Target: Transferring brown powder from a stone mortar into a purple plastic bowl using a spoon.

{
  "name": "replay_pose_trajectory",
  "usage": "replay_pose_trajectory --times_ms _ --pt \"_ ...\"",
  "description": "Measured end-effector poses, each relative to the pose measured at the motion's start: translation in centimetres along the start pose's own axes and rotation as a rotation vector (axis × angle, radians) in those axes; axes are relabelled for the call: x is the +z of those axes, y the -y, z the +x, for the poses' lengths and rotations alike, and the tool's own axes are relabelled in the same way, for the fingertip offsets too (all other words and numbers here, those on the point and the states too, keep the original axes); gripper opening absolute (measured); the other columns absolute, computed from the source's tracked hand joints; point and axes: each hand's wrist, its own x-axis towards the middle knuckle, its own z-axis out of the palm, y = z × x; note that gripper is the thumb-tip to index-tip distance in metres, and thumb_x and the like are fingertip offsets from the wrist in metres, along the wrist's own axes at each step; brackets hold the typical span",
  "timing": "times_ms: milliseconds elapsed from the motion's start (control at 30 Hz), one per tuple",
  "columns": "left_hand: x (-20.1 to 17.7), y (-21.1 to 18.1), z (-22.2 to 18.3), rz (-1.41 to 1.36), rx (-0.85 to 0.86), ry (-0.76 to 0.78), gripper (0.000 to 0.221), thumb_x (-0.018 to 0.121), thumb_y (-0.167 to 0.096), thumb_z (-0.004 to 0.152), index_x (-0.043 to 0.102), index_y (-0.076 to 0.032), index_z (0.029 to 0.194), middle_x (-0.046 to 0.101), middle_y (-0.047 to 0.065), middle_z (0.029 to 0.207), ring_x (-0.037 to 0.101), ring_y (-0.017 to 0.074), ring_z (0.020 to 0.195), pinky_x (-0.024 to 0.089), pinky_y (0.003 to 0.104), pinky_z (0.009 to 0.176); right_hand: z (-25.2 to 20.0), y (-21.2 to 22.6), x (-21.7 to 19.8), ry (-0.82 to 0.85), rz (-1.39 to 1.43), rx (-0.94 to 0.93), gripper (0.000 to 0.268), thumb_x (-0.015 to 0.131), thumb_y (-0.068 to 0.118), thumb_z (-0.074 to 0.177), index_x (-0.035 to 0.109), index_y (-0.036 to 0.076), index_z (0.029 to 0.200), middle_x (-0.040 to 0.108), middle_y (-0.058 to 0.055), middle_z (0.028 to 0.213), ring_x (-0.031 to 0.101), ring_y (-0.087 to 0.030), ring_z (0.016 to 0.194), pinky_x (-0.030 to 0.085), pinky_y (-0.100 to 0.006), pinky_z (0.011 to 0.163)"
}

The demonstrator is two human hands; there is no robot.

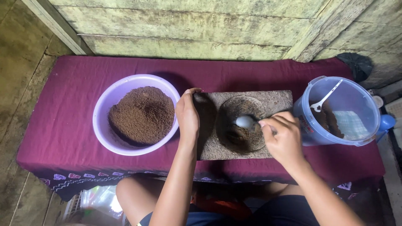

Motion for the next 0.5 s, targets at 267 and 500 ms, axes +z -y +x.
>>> replay_pose_trajectory --times_ms 267,500 --pt "-0.2 -0.1 -0.2 -0.007 -0.01 0.005 0.047 0.034 -0.034 0.103 0.076 -0.013 0.106 0.074 0.015 0.109 0.065 0.0348 0.115 0.043 0.044 0.107 -1.0 1.2 0.7 0.127 -0.235 -0.008 0.011 0.069 0.014 0.083 0.08 0.016 0.083 0.075 -0.001 0.076 0.066 -0.021 0.103 0.045 -0.038 0.088" --pt "-0.1 -0.2 0.1 0.005 -0.031 -0.006 0.045 0.036 -0.035 0.102 0.076 -0.014 0.106 0.074 0.014 0.111 0.065 0.0364 0.116 0.043 0.046 0.107 -1.2 2.8 2.5 0.046 -0.089 0.09 0.01 0.071 0.008 0.077 0.08 0.009 0.072 0.075 -0.004 0.069 0.074 -0.021 0.096 0.054 -0.033 0.085"
